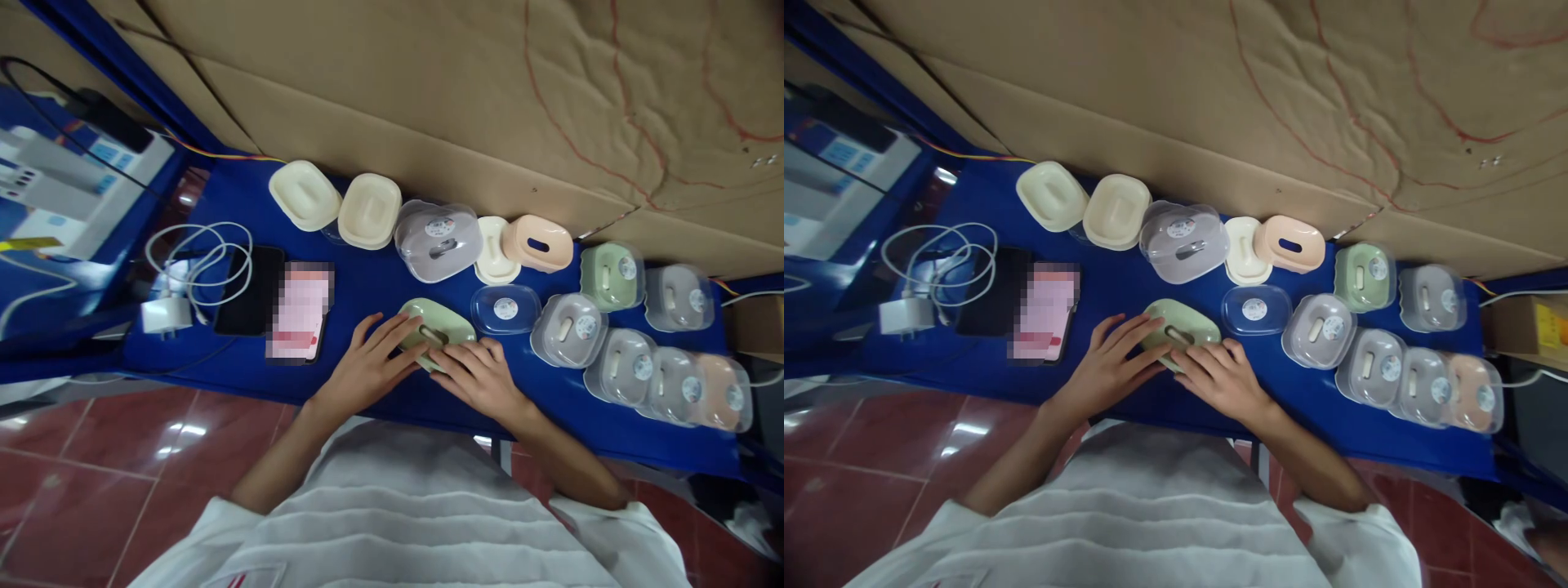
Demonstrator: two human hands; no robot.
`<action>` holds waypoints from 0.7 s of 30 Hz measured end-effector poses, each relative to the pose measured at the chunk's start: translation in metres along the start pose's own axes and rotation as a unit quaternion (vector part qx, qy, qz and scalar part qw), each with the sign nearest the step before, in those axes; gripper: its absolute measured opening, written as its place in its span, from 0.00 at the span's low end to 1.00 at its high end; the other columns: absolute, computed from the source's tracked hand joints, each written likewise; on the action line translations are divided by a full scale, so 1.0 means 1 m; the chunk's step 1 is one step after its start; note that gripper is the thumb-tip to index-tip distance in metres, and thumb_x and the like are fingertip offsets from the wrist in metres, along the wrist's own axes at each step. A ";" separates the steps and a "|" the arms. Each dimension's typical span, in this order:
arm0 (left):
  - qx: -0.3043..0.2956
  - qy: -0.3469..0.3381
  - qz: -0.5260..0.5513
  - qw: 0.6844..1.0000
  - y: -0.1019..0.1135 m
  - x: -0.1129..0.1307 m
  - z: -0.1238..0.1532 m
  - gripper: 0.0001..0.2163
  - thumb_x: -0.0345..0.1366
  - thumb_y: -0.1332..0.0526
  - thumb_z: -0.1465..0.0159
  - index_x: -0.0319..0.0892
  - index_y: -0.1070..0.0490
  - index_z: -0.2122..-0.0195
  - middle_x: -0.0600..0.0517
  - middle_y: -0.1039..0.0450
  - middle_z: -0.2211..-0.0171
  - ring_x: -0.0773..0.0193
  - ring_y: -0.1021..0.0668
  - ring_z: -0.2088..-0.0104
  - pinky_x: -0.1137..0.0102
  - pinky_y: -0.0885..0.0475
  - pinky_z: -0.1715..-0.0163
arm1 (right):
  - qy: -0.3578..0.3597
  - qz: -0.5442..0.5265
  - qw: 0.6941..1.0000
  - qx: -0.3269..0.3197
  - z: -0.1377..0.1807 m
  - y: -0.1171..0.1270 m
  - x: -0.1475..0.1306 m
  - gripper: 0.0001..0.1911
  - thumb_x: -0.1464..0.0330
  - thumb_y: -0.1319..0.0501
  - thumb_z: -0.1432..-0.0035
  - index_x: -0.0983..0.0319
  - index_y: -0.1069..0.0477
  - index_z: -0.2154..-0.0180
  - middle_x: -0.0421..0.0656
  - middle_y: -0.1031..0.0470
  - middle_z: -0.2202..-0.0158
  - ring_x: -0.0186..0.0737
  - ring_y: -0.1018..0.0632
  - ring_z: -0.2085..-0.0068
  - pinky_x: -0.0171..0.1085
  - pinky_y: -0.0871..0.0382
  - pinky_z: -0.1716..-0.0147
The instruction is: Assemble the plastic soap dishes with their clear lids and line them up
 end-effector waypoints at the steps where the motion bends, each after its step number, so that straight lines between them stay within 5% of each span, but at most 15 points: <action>1: 0.004 -0.002 0.004 1.000 0.000 -0.001 -0.001 0.14 0.36 0.34 0.27 0.50 0.23 0.41 0.42 0.25 0.33 0.49 0.25 0.32 0.49 0.35 0.30 | 0.006 0.009 1.000 -0.005 0.000 0.001 -0.001 0.23 0.56 0.35 0.26 0.53 0.26 0.35 0.43 0.16 0.47 0.44 0.21 0.47 0.45 0.35 0.43; 8: -0.009 0.018 0.048 0.999 -0.006 -0.007 -0.002 0.15 0.33 0.33 0.28 0.51 0.22 0.41 0.44 0.23 0.35 0.49 0.25 0.32 0.49 0.32 0.32 | -0.008 0.019 0.999 -0.040 0.001 -0.008 -0.001 0.23 0.65 0.39 0.24 0.51 0.30 0.32 0.42 0.17 0.43 0.43 0.22 0.45 0.45 0.37 0.43; 12: -0.006 0.013 0.058 0.998 -0.006 -0.009 -0.001 0.15 0.34 0.33 0.28 0.49 0.23 0.40 0.43 0.21 0.38 0.48 0.24 0.33 0.50 0.30 0.36 | -0.013 -0.011 0.998 -0.063 0.001 -0.006 0.006 0.27 0.62 0.40 0.24 0.50 0.36 0.28 0.45 0.23 0.35 0.46 0.24 0.38 0.48 0.38 0.36; 17: 0.054 0.059 0.009 0.997 -0.005 -0.013 0.001 0.10 0.36 0.32 0.29 0.49 0.21 0.47 0.45 0.17 0.46 0.48 0.18 0.44 0.53 0.26 0.45 | -0.233 0.057 0.969 0.058 0.003 0.009 0.027 0.39 0.58 0.43 0.24 0.58 0.55 0.21 0.58 0.36 0.26 0.63 0.34 0.26 0.63 0.45 0.29; 21: 0.106 0.119 -0.010 0.987 -0.007 -0.017 0.003 0.15 0.39 0.29 0.32 0.47 0.24 0.45 0.42 0.21 0.46 0.46 0.19 0.45 0.53 0.24 0.46 | -0.219 0.035 0.975 0.004 0.005 0.009 0.028 0.45 0.56 0.41 0.24 0.61 0.63 0.20 0.61 0.37 0.26 0.62 0.33 0.27 0.60 0.36 0.32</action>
Point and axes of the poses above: each hand's wrist, its own z-axis away from the middle knuckle, its own y-axis out of the back of the hand, x = y × z, the point moved 2 cm from there along -z, towards the middle knuckle
